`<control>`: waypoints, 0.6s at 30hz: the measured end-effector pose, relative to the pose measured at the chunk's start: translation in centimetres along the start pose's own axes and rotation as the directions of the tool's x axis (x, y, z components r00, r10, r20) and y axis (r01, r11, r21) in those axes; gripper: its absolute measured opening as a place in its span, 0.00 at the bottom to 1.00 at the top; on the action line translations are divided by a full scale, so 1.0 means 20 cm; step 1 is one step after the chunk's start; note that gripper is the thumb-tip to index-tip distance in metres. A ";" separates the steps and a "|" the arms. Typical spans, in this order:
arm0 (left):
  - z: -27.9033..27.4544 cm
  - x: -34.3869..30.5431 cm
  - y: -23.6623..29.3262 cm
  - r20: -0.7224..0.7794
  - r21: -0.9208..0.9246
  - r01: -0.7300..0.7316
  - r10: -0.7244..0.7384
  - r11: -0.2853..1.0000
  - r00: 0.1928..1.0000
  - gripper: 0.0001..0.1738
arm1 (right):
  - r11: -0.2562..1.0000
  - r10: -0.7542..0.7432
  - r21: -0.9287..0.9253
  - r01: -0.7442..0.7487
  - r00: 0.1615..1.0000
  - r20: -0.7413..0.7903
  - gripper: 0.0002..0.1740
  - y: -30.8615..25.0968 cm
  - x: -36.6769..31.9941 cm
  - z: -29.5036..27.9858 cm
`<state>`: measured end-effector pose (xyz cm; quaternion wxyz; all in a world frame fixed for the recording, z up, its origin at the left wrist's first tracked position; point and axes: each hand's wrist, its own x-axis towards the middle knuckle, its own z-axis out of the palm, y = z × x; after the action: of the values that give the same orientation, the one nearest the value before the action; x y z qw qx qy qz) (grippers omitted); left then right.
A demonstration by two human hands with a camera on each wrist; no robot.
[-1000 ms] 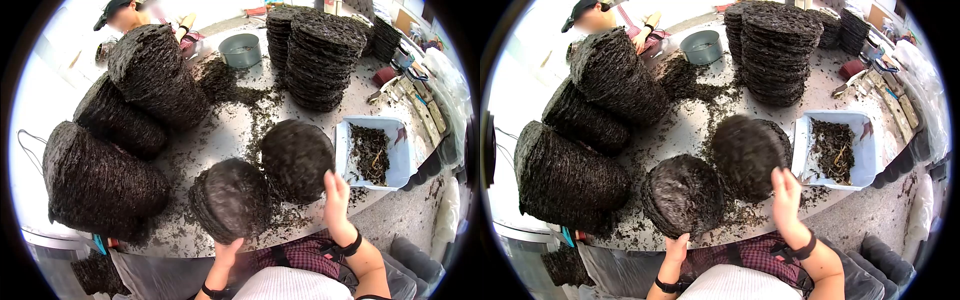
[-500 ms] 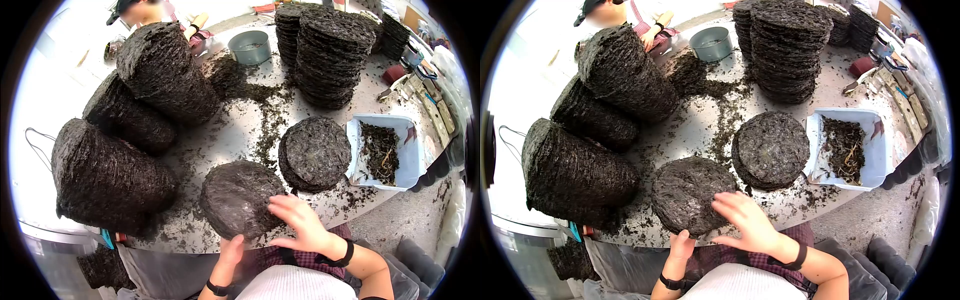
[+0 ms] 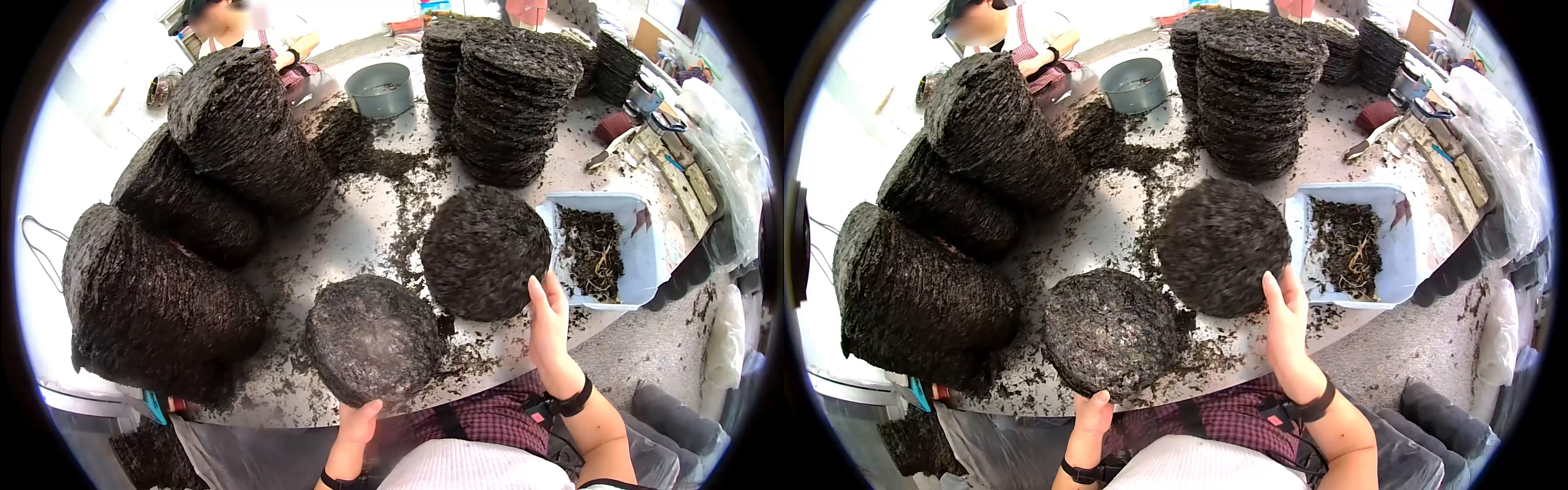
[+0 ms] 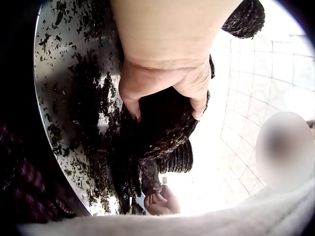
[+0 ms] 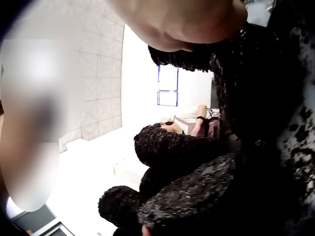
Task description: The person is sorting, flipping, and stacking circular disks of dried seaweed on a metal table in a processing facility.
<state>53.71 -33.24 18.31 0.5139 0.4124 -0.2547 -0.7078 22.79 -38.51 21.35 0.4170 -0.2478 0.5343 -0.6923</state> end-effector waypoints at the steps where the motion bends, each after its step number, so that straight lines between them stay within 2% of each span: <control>1: 0.00 0.00 0.00 -0.002 0.012 -0.003 0.003 1.000 1.000 0.40 | 0.981 -0.115 -0.174 0.089 0.983 -0.145 0.27 0.05 0.01 -0.02; 2: 0.00 0.01 -0.01 -0.004 0.024 -0.006 0.006 1.000 1.000 0.40 | 0.917 -0.158 -0.390 0.080 0.972 -0.172 0.32 0.06 0.02 -0.07; 4: 0.01 0.02 -0.03 0.003 0.053 -0.008 0.008 0.999 1.000 0.40 | 0.741 -0.392 -0.605 0.291 0.919 -0.037 0.34 0.04 -0.06 -0.03; 5: 0.01 0.02 -0.04 0.007 0.083 -0.001 0.000 0.997 1.000 0.40 | 0.732 -0.354 -0.550 0.401 0.914 0.196 0.33 0.03 -0.13 0.01; 6: 0.02 0.02 -0.04 0.011 0.118 0.008 -0.010 0.993 1.000 0.40 | 0.735 -0.283 -0.496 0.462 0.874 0.395 0.33 0.00 -0.20 0.07; 8: 0.04 0.02 -0.05 0.018 0.211 -0.032 0.029 0.977 0.999 0.40 | 0.778 -0.093 -0.381 0.499 0.691 0.717 0.34 -0.05 -0.33 0.20; 10: 0.08 0.02 -0.07 0.030 0.296 -0.076 0.070 0.952 0.997 0.40 | 0.639 -0.097 -0.392 0.661 0.576 0.812 0.34 -0.05 -0.39 0.30; 12: 0.08 0.02 -0.06 0.033 0.310 -0.072 0.065 0.948 0.997 0.37 | 0.647 -0.101 -0.379 0.662 0.567 0.817 0.31 0.01 -0.42 0.32; 13: 0.06 0.03 -0.05 0.033 0.312 -0.063 0.055 0.948 0.998 0.36 | 0.608 -0.168 -0.355 0.710 0.552 0.817 0.28 0.02 -0.42 0.33; 16: 0.05 0.02 -0.05 0.021 0.312 -0.071 0.068 0.947 0.997 0.35 | 0.521 -0.220 -0.345 0.781 0.513 0.830 0.24 0.04 -0.43 0.33; 17: 0.06 0.02 -0.05 0.020 0.323 -0.085 0.083 0.943 0.996 0.35 | 0.513 -0.278 -0.328 0.793 0.516 0.810 0.21 0.03 -0.42 0.33; 18: 0.07 0.03 -0.06 0.022 0.333 -0.100 0.098 0.938 0.995 0.35 | 0.602 -0.243 -0.339 0.723 0.570 0.785 0.20 0.03 -0.41 0.33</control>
<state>51.91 -33.41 17.99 0.4711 0.4783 -0.3924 -0.6288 32.48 -35.10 23.69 0.2465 -0.7481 0.4481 -0.4228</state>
